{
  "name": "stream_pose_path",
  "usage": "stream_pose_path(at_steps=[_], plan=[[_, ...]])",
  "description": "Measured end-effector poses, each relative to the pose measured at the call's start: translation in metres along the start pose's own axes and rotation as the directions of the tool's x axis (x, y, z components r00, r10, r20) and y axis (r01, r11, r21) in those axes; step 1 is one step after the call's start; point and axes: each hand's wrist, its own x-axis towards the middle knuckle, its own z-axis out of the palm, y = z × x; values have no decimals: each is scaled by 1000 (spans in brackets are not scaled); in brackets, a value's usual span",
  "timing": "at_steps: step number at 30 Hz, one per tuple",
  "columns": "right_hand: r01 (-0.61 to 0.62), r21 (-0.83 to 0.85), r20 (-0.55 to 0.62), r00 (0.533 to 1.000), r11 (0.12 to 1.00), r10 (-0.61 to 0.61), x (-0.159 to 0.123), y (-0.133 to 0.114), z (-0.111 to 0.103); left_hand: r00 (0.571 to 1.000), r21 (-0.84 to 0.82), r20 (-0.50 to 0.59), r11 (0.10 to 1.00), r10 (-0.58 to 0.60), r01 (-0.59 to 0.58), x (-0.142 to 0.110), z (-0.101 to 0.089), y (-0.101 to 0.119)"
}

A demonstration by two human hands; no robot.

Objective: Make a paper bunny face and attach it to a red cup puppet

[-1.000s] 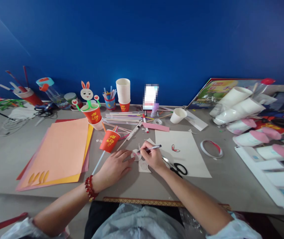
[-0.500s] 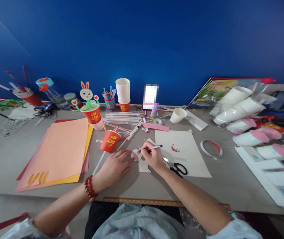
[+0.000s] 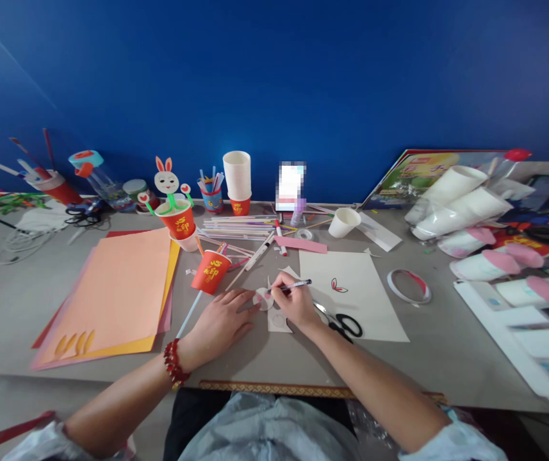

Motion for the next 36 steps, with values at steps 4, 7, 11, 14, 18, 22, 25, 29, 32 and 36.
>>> stream_pose_path(at_steps=[4,7,11,14,18,22,25,29,32,36], plan=[[18,25,-21,1000,1000,-17,-1,2,0,1000,-7,0,1000,-1,1,0,0,0],[24,24,-28,999,999,-23,-1,2,-1,1000,-11,-12,1000,5,-5,0,0,0],[28,0,-29,999,1000,-28,0,0,-1,1000,-16,-16,1000,5,-5,0,0,0],[25,-11,-27,999,1000,-25,0,-2,-1,1000,-19,-14,1000,5,-5,0,0,0],[18,0,-26,999,1000,-18,0,-3,-1,1000,-13,-11,1000,0,0,0,-1,1],[21,39,-47,999,999,-19,-1,-2,-2,1000,-13,-25,1000,-1,1,1,-2,2],[18,32,-50,999,999,-16,-1,-1,-2,1000,-22,-31,1000,1,-2,1,-2,2],[19,12,-39,999,1000,-18,-1,-1,-2,1000,-21,-19,1000,0,0,0,-1,1],[15,5,-34,999,1000,-15,0,-1,-2,1000,-12,-6,1000,0,0,0,-1,1],[12,2,-36,999,1000,-12,0,-1,-2,1000,-9,-9,1000,5,-5,1,-1,1]])
